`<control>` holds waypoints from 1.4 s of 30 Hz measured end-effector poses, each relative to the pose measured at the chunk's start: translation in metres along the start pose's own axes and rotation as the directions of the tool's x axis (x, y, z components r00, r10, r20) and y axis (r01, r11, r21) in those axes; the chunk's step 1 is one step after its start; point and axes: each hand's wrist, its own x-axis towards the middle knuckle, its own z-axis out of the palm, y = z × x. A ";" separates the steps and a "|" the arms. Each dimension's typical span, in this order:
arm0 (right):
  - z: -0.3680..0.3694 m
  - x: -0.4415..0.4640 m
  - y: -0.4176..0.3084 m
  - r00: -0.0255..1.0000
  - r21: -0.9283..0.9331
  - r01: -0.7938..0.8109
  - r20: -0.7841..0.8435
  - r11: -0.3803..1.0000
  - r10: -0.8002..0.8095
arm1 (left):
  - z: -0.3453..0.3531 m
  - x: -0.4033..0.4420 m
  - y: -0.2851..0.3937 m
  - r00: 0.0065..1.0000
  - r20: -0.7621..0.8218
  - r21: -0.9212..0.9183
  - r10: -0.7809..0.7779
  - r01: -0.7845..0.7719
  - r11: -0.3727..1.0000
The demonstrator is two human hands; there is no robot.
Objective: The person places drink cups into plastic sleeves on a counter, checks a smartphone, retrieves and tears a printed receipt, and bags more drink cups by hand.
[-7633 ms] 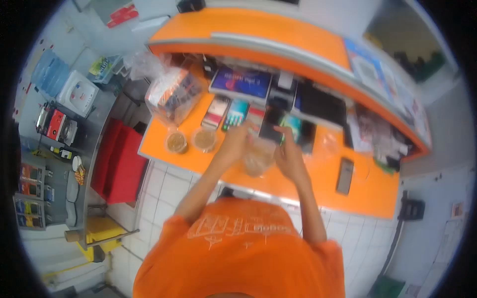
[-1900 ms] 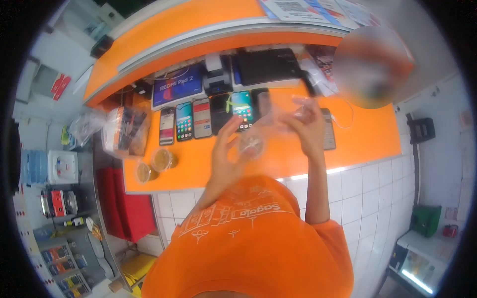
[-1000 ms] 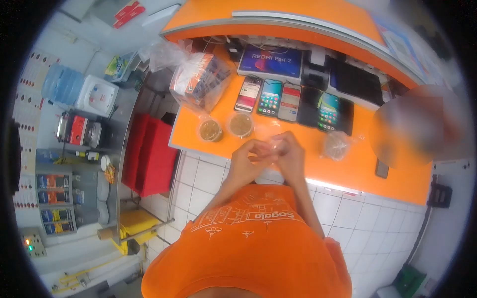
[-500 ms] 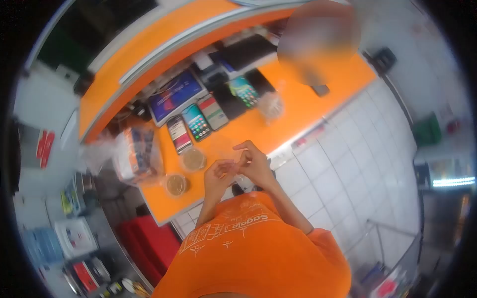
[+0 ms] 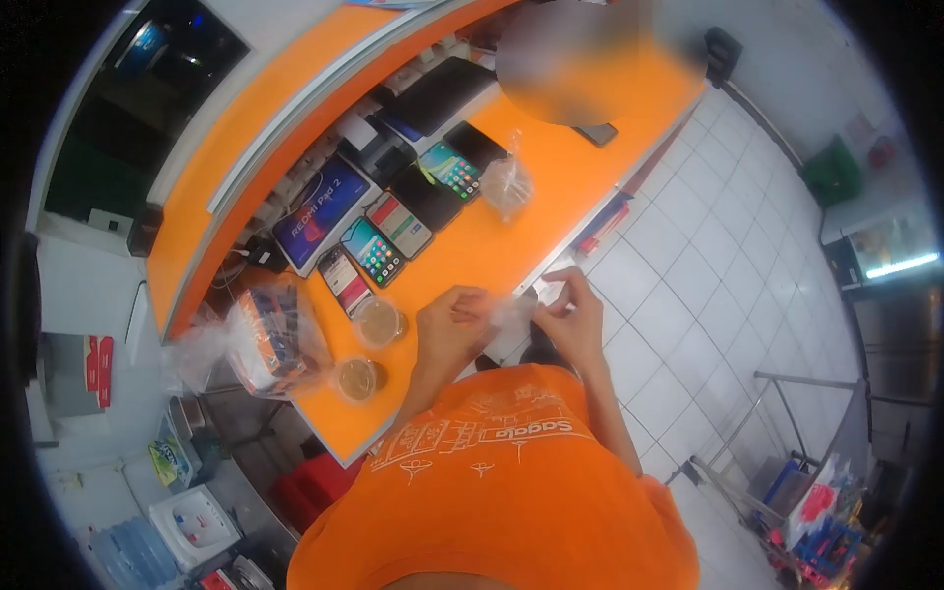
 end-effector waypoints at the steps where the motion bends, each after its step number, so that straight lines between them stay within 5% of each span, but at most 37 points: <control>1: 0.009 0.000 -0.017 0.997 -0.057 0.015 -0.074 0.998 -0.019 | 0.000 -0.001 0.002 0.998 -0.066 0.030 0.021 -0.019 0.999; 3: 0.027 0.007 -0.027 0.987 -0.093 0.097 -0.122 0.991 -0.108 | -0.002 0.001 0.004 0.989 -0.151 0.008 0.000 0.001 1.000; 7: 0.045 0.031 -0.020 0.970 0.232 0.017 0.232 0.972 -0.072 | 0.000 0.011 -0.011 0.973 -0.214 -0.252 -0.083 0.027 0.967; 10: 0.057 0.045 -0.024 0.917 0.037 0.198 0.346 0.979 -0.199 | -0.004 0.015 -0.025 0.963 -0.266 -0.276 -0.039 -0.037 0.961; 13: 0.071 0.059 -0.022 0.892 0.113 0.139 0.418 0.984 -0.174 | -0.017 0.018 -0.021 0.937 -0.343 -0.240 -0.061 -0.025 0.970; 17: 0.084 0.067 -0.040 0.965 0.327 0.056 0.225 0.943 -0.136 | -0.029 0.013 -0.008 0.891 -0.454 -0.053 -0.006 -0.020 0.998; 23: 0.094 0.073 -0.063 0.964 0.295 0.148 0.169 0.944 -0.204 | -0.043 0.016 -0.014 0.866 -0.498 -0.197 0.031 -0.148 0.969; 25: 0.096 0.081 -0.064 0.950 0.307 0.127 0.235 0.943 -0.204 | -0.049 0.022 0.005 0.837 -0.504 0.101 0.212 -0.186 0.977; 29: 0.089 0.100 -0.057 0.814 0.125 0.353 0.448 0.927 -0.370 | -0.047 0.037 0.025 0.760 -0.391 0.544 0.519 -0.264 0.796; 35: 0.084 0.109 -0.067 0.692 0.068 0.293 0.673 0.954 -0.261 | -0.056 0.046 -0.003 0.881 -0.301 0.502 0.364 -0.178 0.846; 37: 0.080 0.118 -0.064 0.716 0.047 0.278 0.656 0.959 -0.239 | -0.064 0.044 0.001 0.950 -0.253 0.307 0.182 -0.100 0.947; 40: 0.082 0.113 -0.079 0.689 0.076 0.620 0.423 0.781 -0.589 | -0.075 0.037 0.011 0.987 -0.157 0.182 0.032 -0.003 0.983; 42: 0.082 0.118 -0.078 0.663 0.104 0.607 0.479 0.788 -0.575 | -0.080 0.032 0.015 0.994 -0.104 0.198 0.020 0.001 0.980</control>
